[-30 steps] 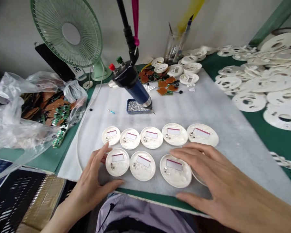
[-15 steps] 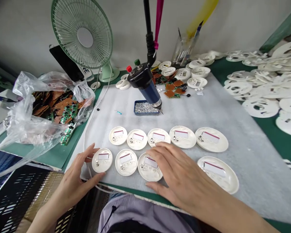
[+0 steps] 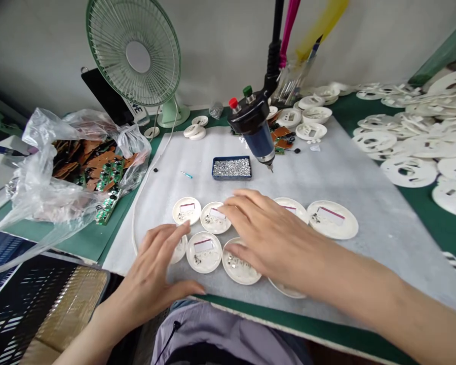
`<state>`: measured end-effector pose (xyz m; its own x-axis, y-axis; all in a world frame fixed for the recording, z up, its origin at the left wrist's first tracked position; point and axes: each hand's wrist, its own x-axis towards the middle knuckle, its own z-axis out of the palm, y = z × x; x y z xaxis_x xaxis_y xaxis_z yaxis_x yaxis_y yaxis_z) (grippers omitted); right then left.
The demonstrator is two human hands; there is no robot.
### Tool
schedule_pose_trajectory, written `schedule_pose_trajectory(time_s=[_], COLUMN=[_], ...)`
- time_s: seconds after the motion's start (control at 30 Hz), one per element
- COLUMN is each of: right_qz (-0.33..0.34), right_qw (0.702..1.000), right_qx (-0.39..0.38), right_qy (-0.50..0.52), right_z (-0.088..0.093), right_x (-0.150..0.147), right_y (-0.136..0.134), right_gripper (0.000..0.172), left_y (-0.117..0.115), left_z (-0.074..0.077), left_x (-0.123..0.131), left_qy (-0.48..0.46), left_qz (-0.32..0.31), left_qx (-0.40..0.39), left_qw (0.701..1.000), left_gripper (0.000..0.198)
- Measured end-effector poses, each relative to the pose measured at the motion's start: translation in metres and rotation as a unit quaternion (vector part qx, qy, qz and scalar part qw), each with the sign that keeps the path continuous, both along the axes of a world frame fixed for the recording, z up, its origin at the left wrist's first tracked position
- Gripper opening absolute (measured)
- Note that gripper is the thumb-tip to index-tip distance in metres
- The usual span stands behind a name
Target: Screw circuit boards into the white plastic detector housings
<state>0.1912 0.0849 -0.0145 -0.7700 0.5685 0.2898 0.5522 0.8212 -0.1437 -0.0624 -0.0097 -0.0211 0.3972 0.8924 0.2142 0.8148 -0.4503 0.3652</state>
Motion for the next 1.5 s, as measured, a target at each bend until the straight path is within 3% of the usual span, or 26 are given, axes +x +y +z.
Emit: schedule_pose_trajectory(time_s=[0.17,0.3,0.43,0.53,0.63,0.83,0.97,1.07,1.27,1.5], right_qz=[0.017,0.005,0.024,0.050,0.064,0.109,0.128,0.142,0.140,0.153], right_qw=[0.975,0.960,0.958,0.953,0.951,0.974,0.986,0.987,0.987,0.985], right_qx=[-0.201,-0.240,-0.238,-0.245,-0.250,-0.173,-0.090,-0.043,-0.027,-0.060], right_qy=[-0.097,-0.147,-0.157,-0.171,-0.171,-0.099,-0.064,-0.057,-0.074,-0.060], right_z=[0.019,0.025,0.027,0.030,0.030,0.012,0.004,-0.001,-0.011,-0.009], right_x=[-0.019,-0.026,-0.033,-0.037,-0.035,-0.027,-0.049,-0.070,-0.084,-0.081], right_y=[0.040,0.047,0.052,0.059,0.062,0.062,0.064,0.067,0.066,0.069], right_gripper=[0.040,0.042,0.049,0.049,0.049,0.056,0.043,0.040,0.033,0.039], left_y=[0.007,0.017,0.043,0.062,0.070,0.055,0.047,0.050,0.058,0.052], left_z=[0.001,0.010,0.015,0.013,0.010,0.012,0.008,0.002,-0.002,-0.010], left_x=[0.012,-0.013,-0.039,-0.042,-0.039,-0.056,-0.062,-0.054,-0.043,-0.045], left_qy=[0.014,-0.021,-0.015,-0.013,-0.026,-0.042,-0.046,-0.067,-0.093,-0.098], left_qz=[-0.021,-0.005,0.063,0.021,0.004,0.073,0.095,0.078,0.059,0.101], left_qx=[-0.020,0.001,0.027,-0.061,-0.106,-0.044,-0.039,-0.060,-0.102,-0.050], left_qw=[0.999,1.000,0.998,0.998,0.994,0.996,0.994,0.993,0.989,0.989], left_gripper=[0.088,0.073,0.048,0.061,0.059,0.049,0.036,0.048,0.051,0.046])
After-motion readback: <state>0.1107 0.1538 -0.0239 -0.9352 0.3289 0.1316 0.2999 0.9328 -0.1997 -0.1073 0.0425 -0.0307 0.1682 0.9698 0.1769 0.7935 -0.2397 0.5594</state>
